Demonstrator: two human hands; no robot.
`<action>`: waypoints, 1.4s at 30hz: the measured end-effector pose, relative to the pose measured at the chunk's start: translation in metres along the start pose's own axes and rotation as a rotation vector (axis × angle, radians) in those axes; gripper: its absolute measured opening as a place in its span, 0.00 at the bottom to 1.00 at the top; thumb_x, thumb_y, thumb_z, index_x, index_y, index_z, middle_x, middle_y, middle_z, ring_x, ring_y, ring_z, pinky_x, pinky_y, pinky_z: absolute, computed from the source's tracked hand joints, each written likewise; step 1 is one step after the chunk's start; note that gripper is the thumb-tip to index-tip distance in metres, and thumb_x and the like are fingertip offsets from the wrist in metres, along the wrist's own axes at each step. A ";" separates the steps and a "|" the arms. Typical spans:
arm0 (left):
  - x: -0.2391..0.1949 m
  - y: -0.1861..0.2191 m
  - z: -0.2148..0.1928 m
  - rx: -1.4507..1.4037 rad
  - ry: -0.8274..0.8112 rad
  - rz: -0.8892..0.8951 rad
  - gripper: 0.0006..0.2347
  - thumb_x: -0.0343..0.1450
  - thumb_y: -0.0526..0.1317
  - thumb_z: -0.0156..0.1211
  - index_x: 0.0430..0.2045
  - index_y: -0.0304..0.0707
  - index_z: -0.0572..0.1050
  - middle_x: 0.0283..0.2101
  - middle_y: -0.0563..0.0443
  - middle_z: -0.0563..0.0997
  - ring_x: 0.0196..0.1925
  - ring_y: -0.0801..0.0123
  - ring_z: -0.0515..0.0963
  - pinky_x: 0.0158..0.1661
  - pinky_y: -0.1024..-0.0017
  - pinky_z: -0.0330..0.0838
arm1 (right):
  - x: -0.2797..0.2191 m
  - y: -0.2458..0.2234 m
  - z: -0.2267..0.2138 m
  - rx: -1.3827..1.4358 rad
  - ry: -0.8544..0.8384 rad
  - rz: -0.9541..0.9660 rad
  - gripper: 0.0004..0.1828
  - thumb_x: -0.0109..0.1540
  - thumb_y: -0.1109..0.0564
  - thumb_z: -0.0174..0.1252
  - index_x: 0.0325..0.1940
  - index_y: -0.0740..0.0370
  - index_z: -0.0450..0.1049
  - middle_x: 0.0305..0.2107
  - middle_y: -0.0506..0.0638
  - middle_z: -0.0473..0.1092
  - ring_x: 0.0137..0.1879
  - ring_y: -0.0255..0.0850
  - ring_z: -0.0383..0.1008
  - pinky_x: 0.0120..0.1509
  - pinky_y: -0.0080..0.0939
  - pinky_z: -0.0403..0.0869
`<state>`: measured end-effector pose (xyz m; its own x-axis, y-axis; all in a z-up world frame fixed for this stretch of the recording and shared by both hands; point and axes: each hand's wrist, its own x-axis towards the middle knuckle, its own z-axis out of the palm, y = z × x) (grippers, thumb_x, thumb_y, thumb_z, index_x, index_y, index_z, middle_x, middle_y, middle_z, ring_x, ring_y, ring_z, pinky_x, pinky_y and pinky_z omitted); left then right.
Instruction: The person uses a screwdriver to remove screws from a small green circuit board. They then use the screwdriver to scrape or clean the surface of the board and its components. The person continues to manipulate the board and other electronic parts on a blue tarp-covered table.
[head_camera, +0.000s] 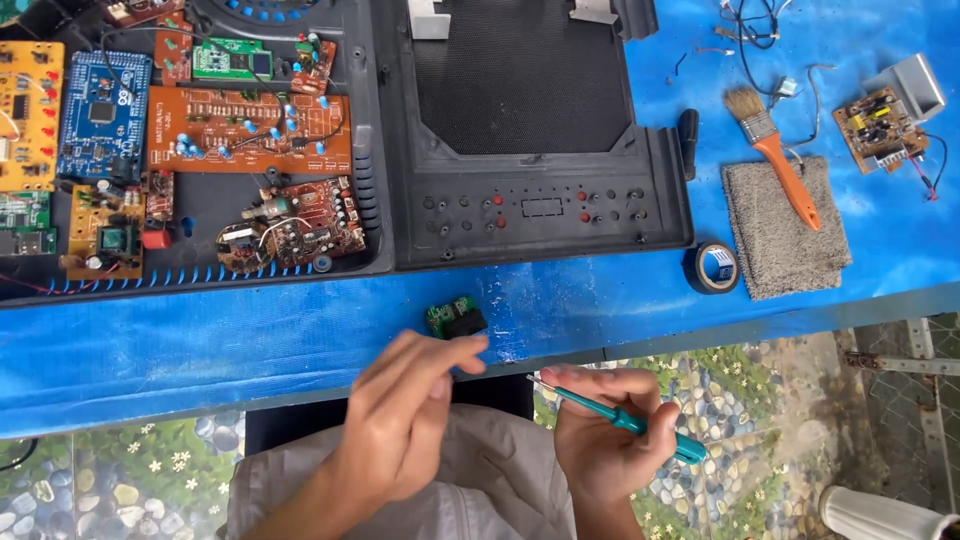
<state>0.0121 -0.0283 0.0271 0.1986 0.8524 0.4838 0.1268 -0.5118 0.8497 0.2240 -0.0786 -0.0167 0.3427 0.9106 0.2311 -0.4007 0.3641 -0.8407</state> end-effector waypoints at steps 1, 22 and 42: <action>0.002 0.005 0.000 0.003 0.004 -0.003 0.16 0.78 0.33 0.35 0.49 0.28 0.75 0.39 0.40 0.84 0.38 0.57 0.82 0.41 0.64 0.74 | 0.001 0.000 0.002 0.001 -0.003 0.005 0.31 0.76 0.39 0.38 0.47 0.69 0.74 0.37 0.71 0.78 0.45 0.66 0.82 0.53 0.63 0.81; -0.011 0.003 -0.029 -0.065 0.299 -0.372 0.18 0.78 0.42 0.43 0.14 0.39 0.65 0.17 0.55 0.68 0.19 0.73 0.67 0.26 0.73 0.57 | 0.011 -0.007 -0.005 -0.012 -0.333 -0.078 0.28 0.77 0.43 0.39 0.51 0.68 0.78 0.31 0.63 0.79 0.36 0.57 0.83 0.39 0.55 0.83; -0.009 -0.002 -0.044 -0.317 -0.001 -0.330 0.19 0.74 0.42 0.56 0.08 0.39 0.76 0.12 0.56 0.74 0.13 0.78 0.68 0.17 0.77 0.54 | 0.017 -0.028 0.018 -0.493 -0.040 -0.107 0.36 0.71 0.21 0.37 0.45 0.51 0.73 0.26 0.51 0.73 0.33 0.46 0.78 0.42 0.46 0.80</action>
<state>-0.0327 -0.0302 0.0299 0.1982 0.9642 0.1765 -0.1202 -0.1548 0.9806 0.2254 -0.0698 0.0194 0.3232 0.8833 0.3395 0.0874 0.3294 -0.9401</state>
